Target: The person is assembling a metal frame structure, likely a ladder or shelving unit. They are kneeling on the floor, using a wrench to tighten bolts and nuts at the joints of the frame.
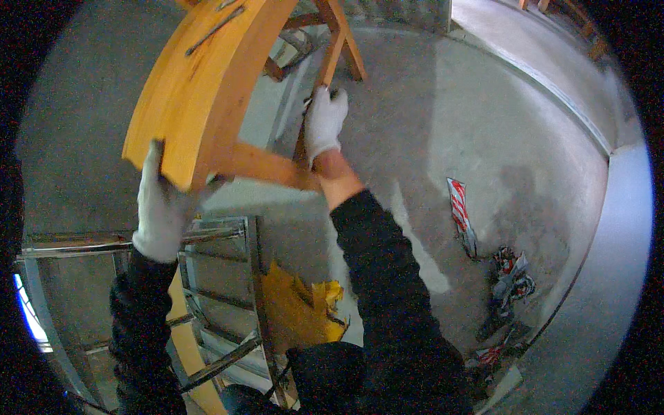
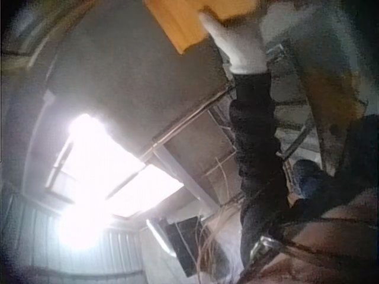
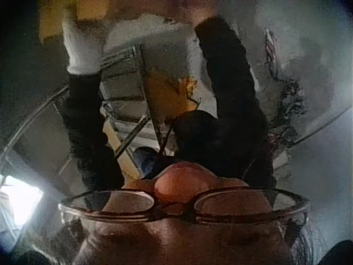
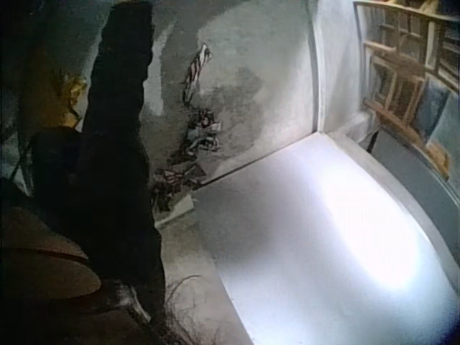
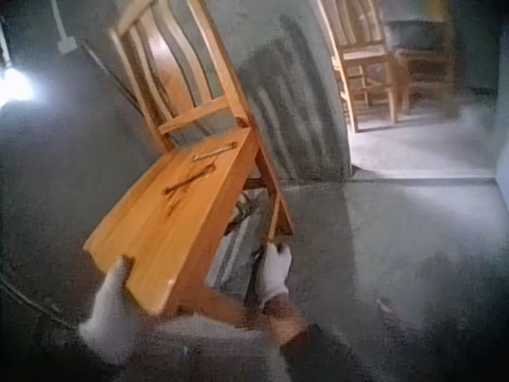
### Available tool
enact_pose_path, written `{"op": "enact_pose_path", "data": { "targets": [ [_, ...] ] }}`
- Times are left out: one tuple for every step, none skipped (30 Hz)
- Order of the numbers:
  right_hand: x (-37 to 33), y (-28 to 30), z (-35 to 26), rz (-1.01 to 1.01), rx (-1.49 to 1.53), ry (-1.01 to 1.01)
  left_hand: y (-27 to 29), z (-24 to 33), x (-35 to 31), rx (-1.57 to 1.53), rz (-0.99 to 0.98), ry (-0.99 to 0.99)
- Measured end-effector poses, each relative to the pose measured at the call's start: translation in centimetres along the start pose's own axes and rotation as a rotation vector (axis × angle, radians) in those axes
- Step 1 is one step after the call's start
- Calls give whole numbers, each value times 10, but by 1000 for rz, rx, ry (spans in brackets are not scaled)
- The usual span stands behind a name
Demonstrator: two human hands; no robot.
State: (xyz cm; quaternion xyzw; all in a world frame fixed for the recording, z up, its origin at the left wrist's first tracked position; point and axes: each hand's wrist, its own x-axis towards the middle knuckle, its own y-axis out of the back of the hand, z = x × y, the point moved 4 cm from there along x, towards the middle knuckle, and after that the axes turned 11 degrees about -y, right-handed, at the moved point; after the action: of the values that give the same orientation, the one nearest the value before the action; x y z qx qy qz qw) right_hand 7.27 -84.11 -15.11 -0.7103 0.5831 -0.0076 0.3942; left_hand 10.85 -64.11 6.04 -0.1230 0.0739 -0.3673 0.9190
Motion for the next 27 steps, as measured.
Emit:
{"op": "enact_pose_path", "data": {
  "targets": [
    [12,-1,-11,-14,29,-39,-11,-5,16,-25,-22,-1],
    [33,-3,-26,-16,1,33,-25,-4,31,-52,-51,-8],
    [55,-6,-35,-23,-27,96,-36,-2,41,-73,-72,-17],
    [65,-4,-36,-33,-58,152,-44,-5,45,-51,-45,-10],
    [43,-10,-45,-86,16,0,-46,-2,50,-19,-4,-11],
    [39,-20,-37,-120,33,-36,-42,1,51,14,38,-11],
    [40,-11,-44,-122,33,-40,-45,-4,52,4,3,-10],
    [55,3,-40,-92,-28,28,-46,-11,52,-11,-35,-2],
    [71,18,-40,-63,-92,93,-46,-18,52,-27,-71,6],
    [73,29,-34,-14,-189,154,-35,-26,46,-25,-46,-5],
    [67,29,-28,-51,-106,120,-25,-20,35,-11,-7,-38],
    [67,48,-28,-56,-47,106,-24,-23,27,-48,-8,-23],
    [32,44,-22,-24,78,5,-6,-19,30,-84,5,-4],
    [0,49,-16,17,298,-8,1,-16,28,-83,-56,59],
    [-20,78,-12,97,260,1,-4,-13,24,-107,-137,132],
    [-50,101,-9,163,153,42,-18,7,4,-15,-232,195],
    [-81,119,6,163,109,-6,-29,28,-20,95,-317,248],
    [-107,131,25,25,4,-7,18,25,-6,146,-352,143],
    [-124,158,46,91,-152,59,31,30,-33,295,-274,-25],
    [-149,176,61,96,-273,-85,48,39,-62,415,-173,-129],
    [-163,182,80,128,-368,-86,67,61,-90,533,-76,-231],
    [-175,185,92,37,-347,-84,98,76,-118,632,42,-335],
    [-179,187,109,-45,-470,-261,128,96,-151,761,191,-425],
    [-178,180,112,-153,-566,-232,152,121,-181,911,337,-485],
    [-177,174,117,-262,-667,-189,177,134,-200,1038,437,-497],
    [-181,167,117,-305,-638,-221,202,140,-211,1156,514,-485],
    [-184,161,116,-344,-611,-253,221,135,-209,1267,510,-454]
  ]
}}
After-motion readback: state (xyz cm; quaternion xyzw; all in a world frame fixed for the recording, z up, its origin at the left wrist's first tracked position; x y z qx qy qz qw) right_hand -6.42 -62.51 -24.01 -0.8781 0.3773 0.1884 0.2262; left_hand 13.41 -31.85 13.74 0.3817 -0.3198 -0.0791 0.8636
